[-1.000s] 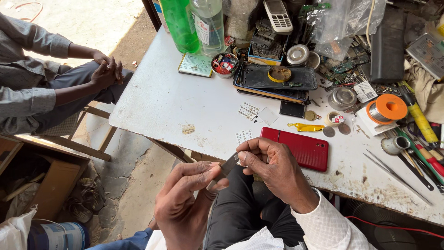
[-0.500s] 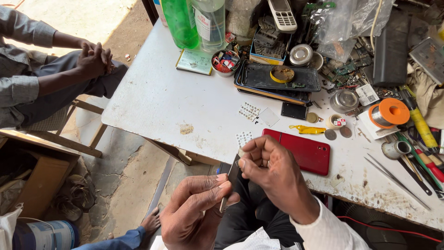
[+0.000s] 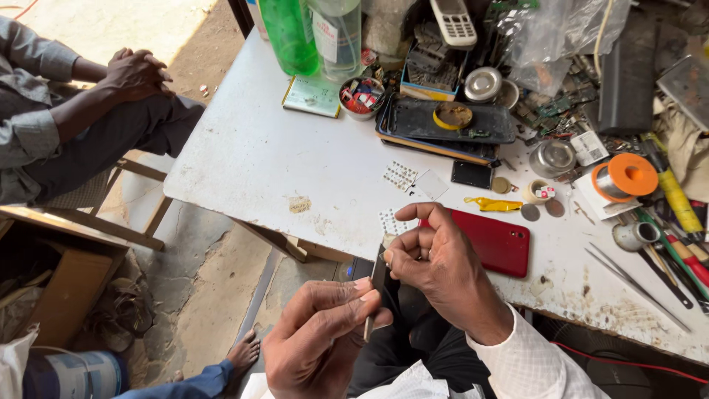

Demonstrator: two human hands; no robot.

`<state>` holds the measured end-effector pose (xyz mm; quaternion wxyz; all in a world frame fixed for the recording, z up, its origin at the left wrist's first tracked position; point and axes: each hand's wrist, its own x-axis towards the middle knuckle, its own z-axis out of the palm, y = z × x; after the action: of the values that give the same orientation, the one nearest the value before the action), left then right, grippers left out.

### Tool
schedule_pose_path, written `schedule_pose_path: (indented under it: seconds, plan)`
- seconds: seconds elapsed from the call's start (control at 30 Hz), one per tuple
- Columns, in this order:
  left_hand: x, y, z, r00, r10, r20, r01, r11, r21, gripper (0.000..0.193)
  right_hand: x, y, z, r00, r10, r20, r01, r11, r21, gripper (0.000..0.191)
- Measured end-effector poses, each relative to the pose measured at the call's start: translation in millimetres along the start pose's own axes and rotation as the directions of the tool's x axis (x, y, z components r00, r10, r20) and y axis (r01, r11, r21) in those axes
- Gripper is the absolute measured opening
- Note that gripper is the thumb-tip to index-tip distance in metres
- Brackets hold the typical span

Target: The person uses a metal file to scrape a small metallic component, then places the component onto a red smartphone. The person repeats this scraping and placement process multiple times on the same device.

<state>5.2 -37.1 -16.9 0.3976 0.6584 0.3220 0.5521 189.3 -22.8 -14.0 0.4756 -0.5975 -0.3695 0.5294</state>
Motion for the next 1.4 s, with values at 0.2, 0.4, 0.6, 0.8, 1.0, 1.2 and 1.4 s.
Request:
schedule_pose_path:
  seconds: [0.2,0.4,0.6,0.8,1.0,1.2,1.4]
  plan:
    - [2,2,1,0.999,0.018,0.031,-0.017,0.999,-0.029,0.03,0,5,-5,0.999,-0.024,-0.037,0.022,0.999,-0.05,0.056]
    - [0,0,-2,0.997,0.057,0.057,-0.057,0.998,-0.012,0.027,-4,6,-9,0.999,-0.031,0.018,0.031,0.999,-0.012,0.061]
    - [1,3,-3,0.996,0.01,0.086,-0.008,1.0,-0.021,0.028,-8,-13,-3,0.988,-0.109,0.106,0.099,0.991,0.094,0.064]
    - [1,9,-7,0.915,-0.364,0.176,0.404,0.799,-0.446,0.027,-5,-5,-5,0.992,-0.038,0.118,0.015,0.982,0.187,0.067]
    - [-4,1,-11,0.95,-0.229,0.213,0.296,0.879,-0.374,0.028,-3,3,-13,0.997,-0.026,0.073,0.033,0.995,-0.099,0.062]
    - [-2,3,-10,0.957,-0.25,0.15,0.291,0.842,-0.454,0.031,-3,-28,2,0.999,0.034,0.012,-0.032,0.995,-0.091,0.058]
    - [1,4,-11,0.99,-0.007,0.139,0.022,0.994,-0.106,0.03,-1,-11,-4,0.999,-0.021,0.03,0.023,0.997,-0.077,0.062]
